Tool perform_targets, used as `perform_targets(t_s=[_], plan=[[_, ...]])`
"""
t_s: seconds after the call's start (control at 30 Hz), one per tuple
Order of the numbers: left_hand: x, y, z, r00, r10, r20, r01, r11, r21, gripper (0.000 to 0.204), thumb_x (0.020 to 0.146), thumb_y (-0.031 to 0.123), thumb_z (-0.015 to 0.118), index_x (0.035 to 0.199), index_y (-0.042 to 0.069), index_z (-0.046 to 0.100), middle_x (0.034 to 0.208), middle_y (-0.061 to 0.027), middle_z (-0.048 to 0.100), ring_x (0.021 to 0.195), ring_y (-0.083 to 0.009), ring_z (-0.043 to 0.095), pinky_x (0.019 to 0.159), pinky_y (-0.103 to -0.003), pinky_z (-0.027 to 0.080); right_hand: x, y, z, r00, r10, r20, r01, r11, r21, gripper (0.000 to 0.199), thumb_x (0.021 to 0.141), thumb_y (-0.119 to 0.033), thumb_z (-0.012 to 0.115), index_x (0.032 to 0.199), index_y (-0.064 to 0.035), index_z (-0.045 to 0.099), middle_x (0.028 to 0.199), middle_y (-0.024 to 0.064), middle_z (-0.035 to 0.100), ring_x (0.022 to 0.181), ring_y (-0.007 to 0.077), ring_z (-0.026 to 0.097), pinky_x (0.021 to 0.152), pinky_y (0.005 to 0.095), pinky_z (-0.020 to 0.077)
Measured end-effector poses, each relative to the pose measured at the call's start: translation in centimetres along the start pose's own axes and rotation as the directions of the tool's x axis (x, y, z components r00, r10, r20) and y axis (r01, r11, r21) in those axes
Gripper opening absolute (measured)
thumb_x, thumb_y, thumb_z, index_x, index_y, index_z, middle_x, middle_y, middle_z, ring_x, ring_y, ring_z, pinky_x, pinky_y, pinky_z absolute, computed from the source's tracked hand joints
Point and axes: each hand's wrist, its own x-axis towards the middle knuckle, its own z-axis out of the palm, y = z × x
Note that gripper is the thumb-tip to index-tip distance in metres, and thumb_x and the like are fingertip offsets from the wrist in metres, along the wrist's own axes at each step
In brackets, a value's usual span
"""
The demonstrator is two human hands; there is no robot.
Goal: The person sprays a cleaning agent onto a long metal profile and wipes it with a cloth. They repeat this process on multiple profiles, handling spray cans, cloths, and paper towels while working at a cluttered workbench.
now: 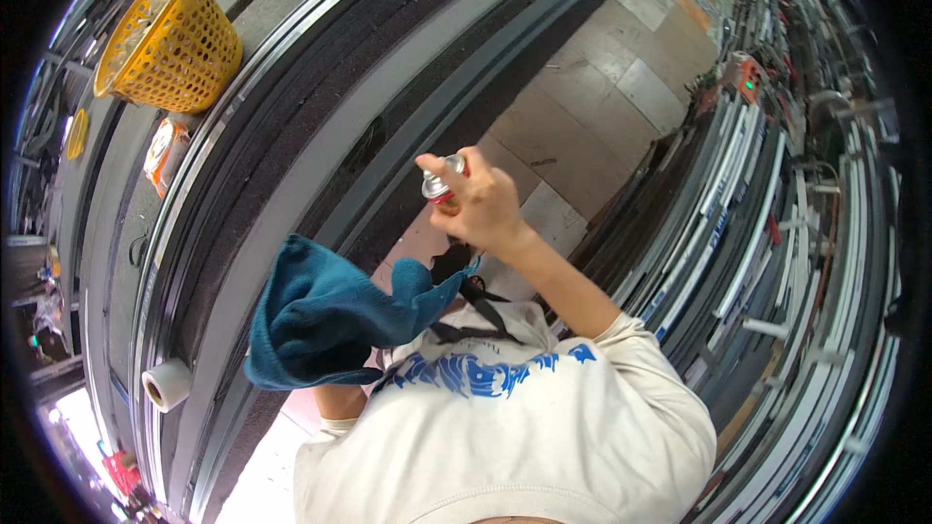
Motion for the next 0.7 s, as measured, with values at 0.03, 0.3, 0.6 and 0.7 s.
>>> perform_targets(t_s=[0.03,0.3,0.6,0.7], plan=[[1.0,-0.4,0.1,1.000,0.013,0.004,-0.013,1.000,0.013,0.052,0.094,0.045,0.064,0.126,0.004,0.062,0.109,-0.0187,0.066,0.091,-0.0310,0.067,0.083,-0.040,0.055,0.9,1.5,-0.6,0.999,-0.008,0.042,0.008,1.000,-0.008,0.072,0.066,-0.020,0.079,0.134,-0.0287,0.056,0.107,0.0146,0.055,0.081,0.0315,0.067,0.071,0.0410,0.0577],[13.2,-3.0,-1.6,0.983,0.175,0.056,-0.183,0.957,0.224,0.039,0.093,0.026,0.070,0.127,0.008,0.061,0.099,-0.0099,0.063,0.071,-0.0220,0.066,0.069,-0.030,0.056,9.7,13.0,-7.2,0.979,0.083,0.184,-0.068,0.994,-0.088,0.072,0.067,-0.021,0.076,0.134,-0.0299,0.053,0.102,0.0125,0.054,0.077,0.0324,0.067,0.069,0.0423,0.0579],[18.4,-10.5,0.2,0.866,0.261,-0.426,-0.152,0.950,0.273,0.022,0.095,0.026,0.068,0.107,0.008,0.065,0.093,-0.0071,0.059,0.078,-0.0192,0.059,0.071,-0.031,0.052,23.4,41.9,-19.5,0.974,0.215,-0.074,-0.227,0.922,-0.314,0.070,0.068,-0.027,0.076,0.133,-0.0322,0.050,0.103,0.0152,0.058,0.094,0.0399,0.065,0.079,0.0500,0.0542],[20.5,-14.4,2.0,0.792,0.313,-0.524,-0.159,0.935,0.318,0.023,0.095,0.026,0.067,0.109,0.008,0.065,0.097,-0.0080,0.059,0.082,-0.0200,0.058,0.075,-0.032,0.050,28.2,47.3,-23.7,0.958,0.248,-0.146,-0.284,0.897,-0.338,0.070,0.068,-0.028,0.076,0.133,-0.0323,0.050,0.102,0.0153,0.058,0.093,0.0403,0.065,0.079,0.0502,0.0541]])
